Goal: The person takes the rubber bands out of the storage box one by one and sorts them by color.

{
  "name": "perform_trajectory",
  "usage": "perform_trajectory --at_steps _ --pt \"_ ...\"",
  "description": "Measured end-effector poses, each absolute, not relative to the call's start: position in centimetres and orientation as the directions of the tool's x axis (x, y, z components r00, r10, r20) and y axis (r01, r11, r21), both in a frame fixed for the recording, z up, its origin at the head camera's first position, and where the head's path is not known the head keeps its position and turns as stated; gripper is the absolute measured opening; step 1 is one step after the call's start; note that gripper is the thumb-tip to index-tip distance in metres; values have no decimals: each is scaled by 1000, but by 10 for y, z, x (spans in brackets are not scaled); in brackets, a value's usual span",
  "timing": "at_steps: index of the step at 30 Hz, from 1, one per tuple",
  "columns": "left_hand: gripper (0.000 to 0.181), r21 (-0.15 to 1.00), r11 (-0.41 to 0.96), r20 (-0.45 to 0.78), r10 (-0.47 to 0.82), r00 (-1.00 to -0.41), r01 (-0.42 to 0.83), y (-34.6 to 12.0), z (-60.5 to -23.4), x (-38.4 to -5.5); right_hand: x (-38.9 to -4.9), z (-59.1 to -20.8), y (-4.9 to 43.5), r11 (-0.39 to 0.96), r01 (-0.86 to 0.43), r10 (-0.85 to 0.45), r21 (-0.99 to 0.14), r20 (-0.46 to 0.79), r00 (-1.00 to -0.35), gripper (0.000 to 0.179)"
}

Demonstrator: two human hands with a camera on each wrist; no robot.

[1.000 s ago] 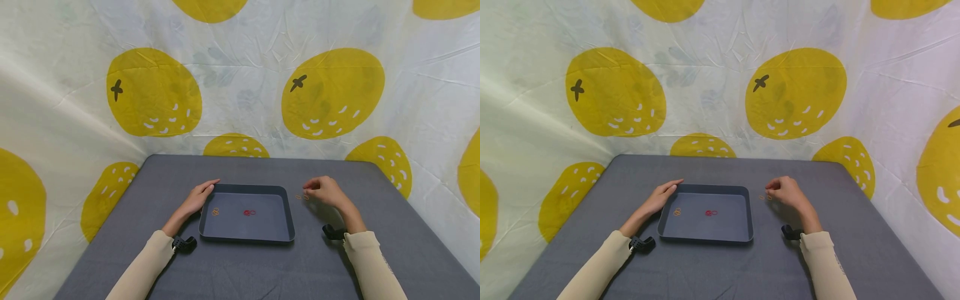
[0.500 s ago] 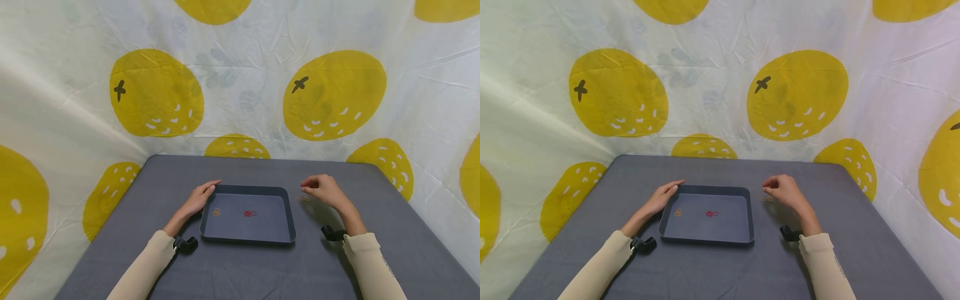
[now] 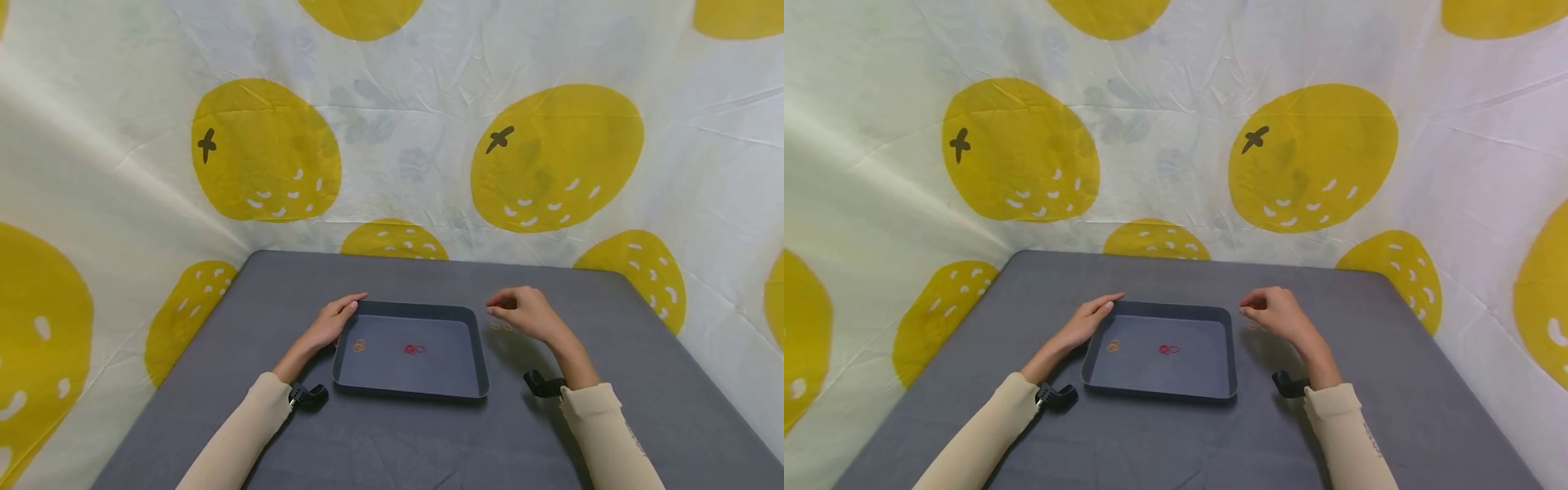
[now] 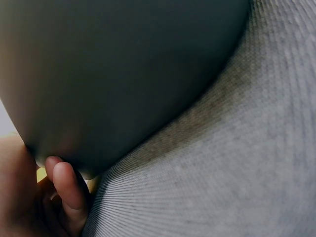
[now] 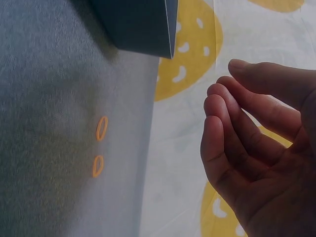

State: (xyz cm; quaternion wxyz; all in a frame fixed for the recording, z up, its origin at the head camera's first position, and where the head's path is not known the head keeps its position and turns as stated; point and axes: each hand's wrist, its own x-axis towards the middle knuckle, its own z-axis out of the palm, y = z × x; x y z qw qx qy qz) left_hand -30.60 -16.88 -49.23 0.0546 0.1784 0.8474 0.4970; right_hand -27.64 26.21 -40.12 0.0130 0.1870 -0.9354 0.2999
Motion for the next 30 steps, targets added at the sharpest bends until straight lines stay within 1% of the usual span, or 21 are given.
perform_trajectory --at_steps 12,20,30 --pt "46 861 439 103 345 -933 257 -168 -493 -309 -283 -395 241 743 -406 -388 -532 152 -909 19" --pt "47 865 430 105 348 -931 258 -168 -493 -307 -285 -393 228 722 -425 -422 -547 139 -896 20" --pt "47 865 434 97 344 -934 250 -169 -493 -307 -289 -387 215 721 -440 -446 -536 128 -886 19"
